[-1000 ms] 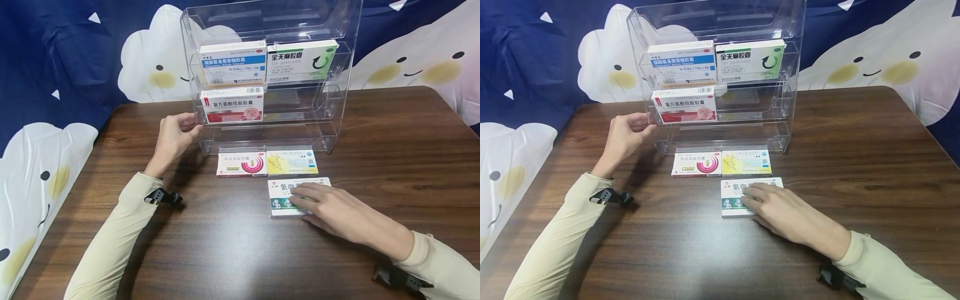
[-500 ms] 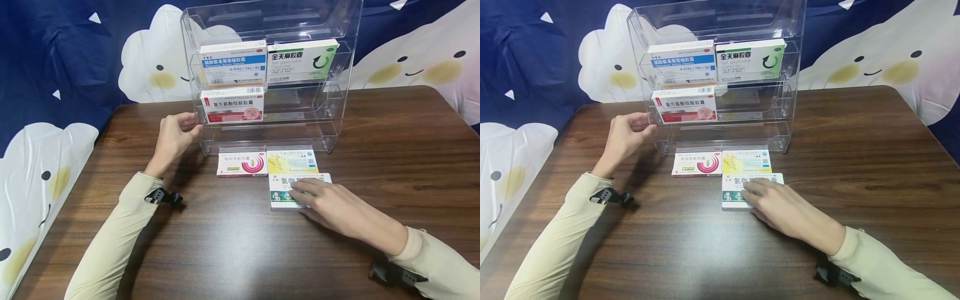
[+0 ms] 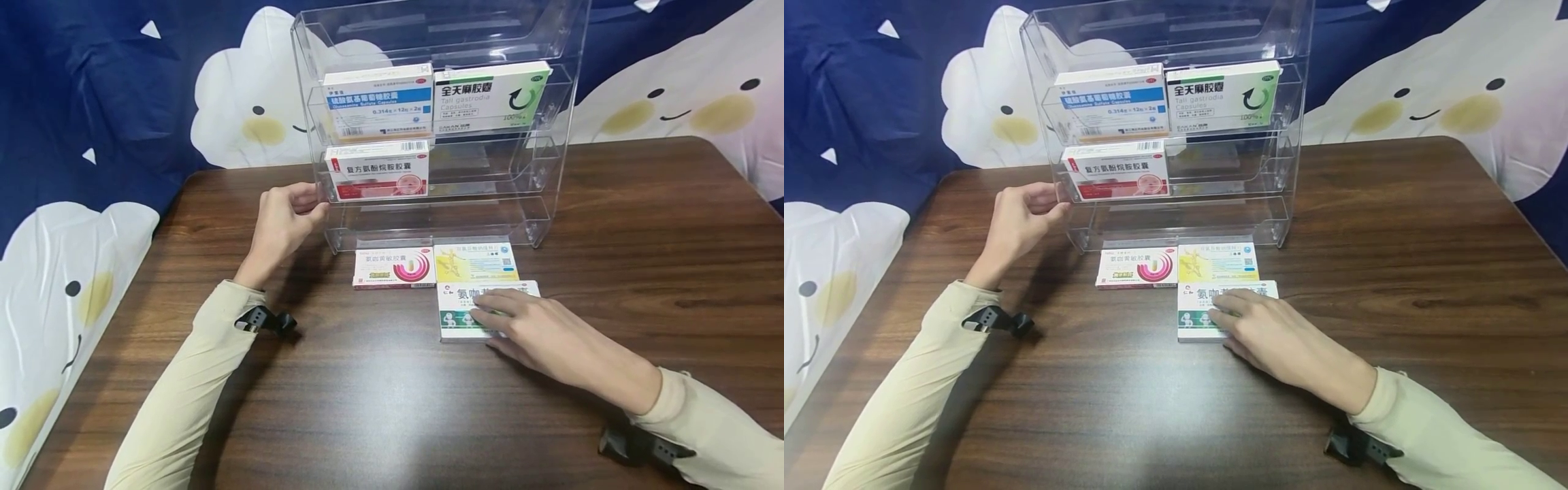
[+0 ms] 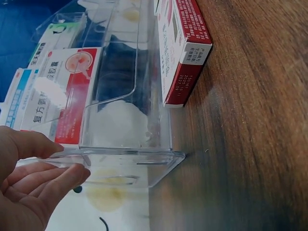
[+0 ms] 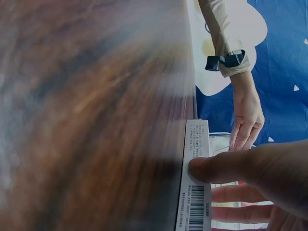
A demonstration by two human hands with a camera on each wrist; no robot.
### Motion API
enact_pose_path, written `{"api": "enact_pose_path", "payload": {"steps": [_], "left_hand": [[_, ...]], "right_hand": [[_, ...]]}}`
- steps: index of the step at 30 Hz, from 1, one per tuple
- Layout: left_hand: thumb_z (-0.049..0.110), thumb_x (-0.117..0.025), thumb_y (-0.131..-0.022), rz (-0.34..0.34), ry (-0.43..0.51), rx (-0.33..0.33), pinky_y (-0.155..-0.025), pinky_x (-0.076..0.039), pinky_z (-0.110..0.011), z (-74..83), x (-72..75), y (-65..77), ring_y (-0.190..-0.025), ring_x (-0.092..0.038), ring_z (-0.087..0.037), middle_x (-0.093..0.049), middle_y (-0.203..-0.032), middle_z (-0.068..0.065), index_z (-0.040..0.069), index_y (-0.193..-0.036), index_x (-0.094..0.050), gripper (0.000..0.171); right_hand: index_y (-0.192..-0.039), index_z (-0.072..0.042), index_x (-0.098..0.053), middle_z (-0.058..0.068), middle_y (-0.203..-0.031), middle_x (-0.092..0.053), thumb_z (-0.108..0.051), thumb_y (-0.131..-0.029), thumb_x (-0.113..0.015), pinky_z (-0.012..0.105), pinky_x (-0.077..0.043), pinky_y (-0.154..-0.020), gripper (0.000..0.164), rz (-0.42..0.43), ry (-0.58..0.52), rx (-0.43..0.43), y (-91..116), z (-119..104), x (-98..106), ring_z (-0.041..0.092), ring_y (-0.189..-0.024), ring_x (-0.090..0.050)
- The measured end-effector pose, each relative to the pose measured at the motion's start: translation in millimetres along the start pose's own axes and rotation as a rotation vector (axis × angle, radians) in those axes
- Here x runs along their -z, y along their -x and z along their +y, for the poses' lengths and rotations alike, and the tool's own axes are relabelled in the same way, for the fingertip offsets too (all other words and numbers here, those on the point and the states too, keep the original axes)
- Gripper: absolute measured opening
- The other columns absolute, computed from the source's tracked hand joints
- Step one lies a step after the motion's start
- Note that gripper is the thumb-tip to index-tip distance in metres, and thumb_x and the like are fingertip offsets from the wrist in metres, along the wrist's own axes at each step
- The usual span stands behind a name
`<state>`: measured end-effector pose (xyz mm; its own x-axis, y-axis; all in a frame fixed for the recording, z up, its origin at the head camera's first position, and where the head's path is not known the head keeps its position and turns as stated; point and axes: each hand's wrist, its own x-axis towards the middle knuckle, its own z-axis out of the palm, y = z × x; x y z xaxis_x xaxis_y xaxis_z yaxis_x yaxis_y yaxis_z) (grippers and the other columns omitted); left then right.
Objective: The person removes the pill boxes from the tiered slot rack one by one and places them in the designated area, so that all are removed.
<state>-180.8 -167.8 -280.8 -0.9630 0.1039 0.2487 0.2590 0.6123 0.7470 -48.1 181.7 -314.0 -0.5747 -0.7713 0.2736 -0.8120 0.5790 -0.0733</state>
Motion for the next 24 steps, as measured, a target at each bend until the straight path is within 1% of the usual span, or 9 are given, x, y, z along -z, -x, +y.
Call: {"api": "enact_pose_path", "payload": {"steps": [4,7,10,13,15,17,19,22,24], "left_hand": [[0.003,-0.068,-0.086,-0.001,0.006,0.006,-0.086,-0.056,-0.032,0.6,0.5,0.7,-0.1,-0.068,-0.027,-0.069,-0.107,-0.021,-0.006,-0.113,-0.067,0.028],[0.003,-0.068,-0.086,-0.002,0.014,0.011,-0.087,-0.055,-0.031,0.2,0.2,0.6,-0.101,-0.068,-0.028,-0.068,-0.108,-0.022,-0.007,-0.113,-0.067,0.029],[0.003,-0.068,-0.086,0.0,0.017,0.006,-0.087,-0.055,-0.031,0.2,-0.1,0.6,-0.102,-0.068,-0.028,-0.068,-0.107,-0.022,-0.007,-0.112,-0.067,0.028],[0.004,-0.068,-0.086,0.007,0.01,0.003,-0.086,-0.056,-0.031,0.3,-0.2,0.7,-0.101,-0.068,-0.027,-0.069,-0.107,-0.021,-0.007,-0.112,-0.067,0.028],[0.004,-0.068,-0.086,0.006,0.008,0.008,-0.087,-0.056,-0.032,0.2,-0.2,1.2,-0.101,-0.068,-0.027,-0.069,-0.107,-0.021,-0.006,-0.113,-0.067,0.028],[0.004,-0.067,-0.086,0.004,0.004,0.011,-0.087,-0.056,-0.032,-0.1,-0.2,1.2,-0.101,-0.068,-0.027,-0.069,-0.107,-0.021,-0.007,-0.113,-0.067,0.029],[0.004,-0.068,-0.086,0.0,0.005,0.012,-0.087,-0.056,-0.033,0.2,-0.3,1.3,-0.101,-0.068,-0.027,-0.069,-0.107,-0.021,-0.007,-0.113,-0.067,0.028],[0.004,-0.067,-0.087,0.0,0.004,0.011,-0.087,-0.056,-0.033,0.8,-0.5,1.1,-0.101,-0.068,-0.028,-0.069,-0.107,-0.021,-0.007,-0.113,-0.067,0.028],[0.004,-0.067,-0.087,-0.001,0.006,0.016,-0.088,-0.055,-0.033,1.0,-0.9,0.7,-0.101,-0.068,-0.028,-0.068,-0.108,-0.022,-0.007,-0.113,-0.067,0.029]], "right_hand": [[-0.112,-0.002,-0.07,0.016,-0.115,-0.066,-0.014,-0.072,-0.084,0.049,-0.057,-0.081,0.044,-0.015,0.016,-0.006,-1.1,-1.0,1.1,0.035,-0.105,-0.064],[-0.113,-0.002,-0.069,0.017,-0.114,-0.066,-0.02,-0.073,-0.082,0.048,-0.058,-0.08,0.045,0.007,-0.012,0.003,-3.1,2.0,4.6,0.034,-0.103,-0.064],[-0.115,-0.002,-0.068,0.018,-0.112,-0.067,-0.025,-0.075,-0.079,0.046,-0.059,-0.078,0.047,0.073,-0.075,-0.006,-8.7,12.0,15.6,0.033,-0.1,-0.065],[-0.113,0.001,-0.066,0.02,-0.11,-0.067,-0.019,-0.077,-0.077,0.044,-0.059,-0.078,0.043,0.167,-0.143,-0.051,-21.2,28.4,32.3,0.033,-0.096,-0.067],[-0.112,0.003,-0.067,0.019,-0.108,-0.069,-0.012,-0.078,-0.077,0.045,-0.058,-0.08,0.039,0.231,-0.176,-0.101,-32.5,39.4,42.9,0.032,-0.095,-0.067],[-0.109,0.004,-0.068,0.018,-0.106,-0.07,-0.006,-0.077,-0.078,0.044,-0.058,-0.078,0.035,0.291,-0.203,-0.16,-45.7,49.0,49.9,0.031,-0.091,-0.068],[-0.108,0.003,-0.069,0.016,-0.105,-0.071,-0.005,-0.078,-0.078,0.04,-0.057,-0.079,0.032,0.33,-0.245,-0.247,-59.0,56.1,53.5,0.028,-0.09,-0.069],[-0.11,0.001,-0.07,0.015,-0.106,-0.071,-0.008,-0.082,-0.076,0.035,-0.057,-0.08,0.03,0.344,-0.335,-0.392,-78.6,63.7,52.4,0.026,-0.09,-0.07],[-0.112,0.001,-0.069,0.015,-0.108,-0.071,-0.011,-0.084,-0.075,0.033,-0.057,-0.083,0.031,0.335,-0.406,-0.477,-90.0,68.2,48.0,0.026,-0.095,-0.07]]}}
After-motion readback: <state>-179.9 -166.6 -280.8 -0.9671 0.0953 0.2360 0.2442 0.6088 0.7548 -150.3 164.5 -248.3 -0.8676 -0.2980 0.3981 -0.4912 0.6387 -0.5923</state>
